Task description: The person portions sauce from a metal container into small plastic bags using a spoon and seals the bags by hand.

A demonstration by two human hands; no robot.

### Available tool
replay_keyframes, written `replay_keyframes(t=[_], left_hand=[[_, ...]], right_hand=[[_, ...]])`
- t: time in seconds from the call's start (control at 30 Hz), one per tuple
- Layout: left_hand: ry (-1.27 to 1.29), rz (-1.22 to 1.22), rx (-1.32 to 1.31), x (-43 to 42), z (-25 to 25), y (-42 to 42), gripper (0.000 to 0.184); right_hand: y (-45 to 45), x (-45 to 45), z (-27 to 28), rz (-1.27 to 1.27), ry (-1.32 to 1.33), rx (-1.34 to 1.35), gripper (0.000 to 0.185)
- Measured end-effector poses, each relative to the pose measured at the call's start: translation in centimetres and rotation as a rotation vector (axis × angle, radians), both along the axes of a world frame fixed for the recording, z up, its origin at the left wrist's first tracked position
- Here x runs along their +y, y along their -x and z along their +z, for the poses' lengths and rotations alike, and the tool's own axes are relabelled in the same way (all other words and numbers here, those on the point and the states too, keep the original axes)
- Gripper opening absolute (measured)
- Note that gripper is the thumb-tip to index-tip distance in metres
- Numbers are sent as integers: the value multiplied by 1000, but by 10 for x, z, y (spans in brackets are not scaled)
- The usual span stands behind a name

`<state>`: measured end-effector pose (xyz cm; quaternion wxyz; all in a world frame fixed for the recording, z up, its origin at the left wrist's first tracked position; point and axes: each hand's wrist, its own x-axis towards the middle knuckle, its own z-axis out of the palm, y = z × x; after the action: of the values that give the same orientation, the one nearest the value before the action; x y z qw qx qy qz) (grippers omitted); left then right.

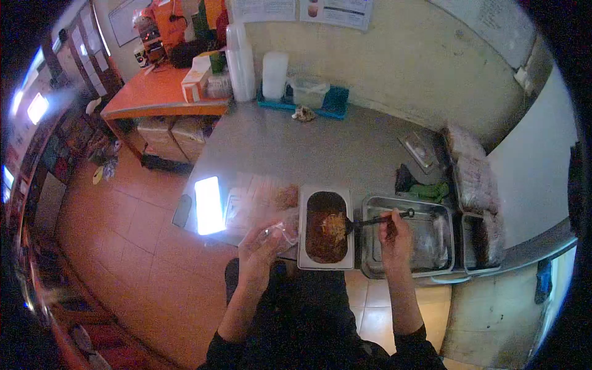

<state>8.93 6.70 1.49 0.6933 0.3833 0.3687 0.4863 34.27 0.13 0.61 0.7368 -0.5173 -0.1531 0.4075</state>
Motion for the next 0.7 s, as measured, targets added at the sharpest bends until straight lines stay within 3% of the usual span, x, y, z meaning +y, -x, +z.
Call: replay_keyframes(t=[0.07, 0.23, 0.57, 0.7], left_hand=[[33, -11, -44, 4, 6, -6, 28], [-25, -94, -106, 10, -5, -21, 33], [137, -298, -332, 1, 10, -44, 34], [183, -236, -319, -4, 11, -48, 32]], right_hand=[[-1, 3, 13, -3, -47, -3, 29], [2, 9, 51, -109, -49, 92, 26], [16, 10, 67, -99, -125, 102, 26], [15, 7, 56, -66, -117, 52, 27]])
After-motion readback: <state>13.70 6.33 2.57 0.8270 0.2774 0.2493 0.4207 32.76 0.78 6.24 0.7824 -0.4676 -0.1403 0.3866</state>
